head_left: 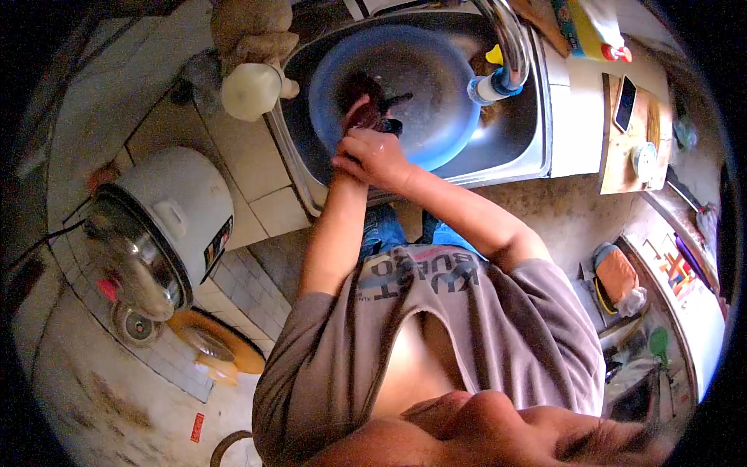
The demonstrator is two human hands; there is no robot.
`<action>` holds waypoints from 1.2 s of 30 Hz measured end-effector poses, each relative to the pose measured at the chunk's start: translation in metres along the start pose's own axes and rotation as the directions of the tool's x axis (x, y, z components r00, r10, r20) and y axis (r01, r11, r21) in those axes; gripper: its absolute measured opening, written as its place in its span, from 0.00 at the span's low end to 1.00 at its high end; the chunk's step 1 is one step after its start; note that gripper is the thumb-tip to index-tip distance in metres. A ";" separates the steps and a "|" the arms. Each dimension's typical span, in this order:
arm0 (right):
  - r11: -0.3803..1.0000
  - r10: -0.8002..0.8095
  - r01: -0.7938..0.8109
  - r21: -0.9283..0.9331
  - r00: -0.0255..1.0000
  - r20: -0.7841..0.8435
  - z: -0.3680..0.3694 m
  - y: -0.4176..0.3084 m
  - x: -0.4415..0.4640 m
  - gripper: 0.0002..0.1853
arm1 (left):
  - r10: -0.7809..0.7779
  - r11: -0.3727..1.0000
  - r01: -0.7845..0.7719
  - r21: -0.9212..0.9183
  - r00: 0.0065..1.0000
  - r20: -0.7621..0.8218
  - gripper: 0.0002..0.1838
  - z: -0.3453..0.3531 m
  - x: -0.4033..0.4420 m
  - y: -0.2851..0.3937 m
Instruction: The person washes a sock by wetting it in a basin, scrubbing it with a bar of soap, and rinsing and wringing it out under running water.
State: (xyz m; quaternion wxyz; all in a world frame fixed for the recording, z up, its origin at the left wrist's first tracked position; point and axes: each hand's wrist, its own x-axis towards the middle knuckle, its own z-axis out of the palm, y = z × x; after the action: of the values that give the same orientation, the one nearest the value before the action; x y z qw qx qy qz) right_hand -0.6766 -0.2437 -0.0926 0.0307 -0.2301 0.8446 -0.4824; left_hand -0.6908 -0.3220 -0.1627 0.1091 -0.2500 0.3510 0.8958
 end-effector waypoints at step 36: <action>0.997 0.070 -0.069 -0.043 0.997 0.041 -0.011 -0.008 0.005 0.14 | -0.317 0.917 0.348 -0.196 0.933 0.171 0.30 -0.029 0.015 0.015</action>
State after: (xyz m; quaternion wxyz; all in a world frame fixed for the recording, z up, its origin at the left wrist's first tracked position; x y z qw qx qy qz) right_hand -0.6808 -0.2402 -0.0793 0.0605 -0.2113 0.8611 -0.4585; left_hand -0.6981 -0.3519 -0.1800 0.2550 -0.2552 0.1921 0.9127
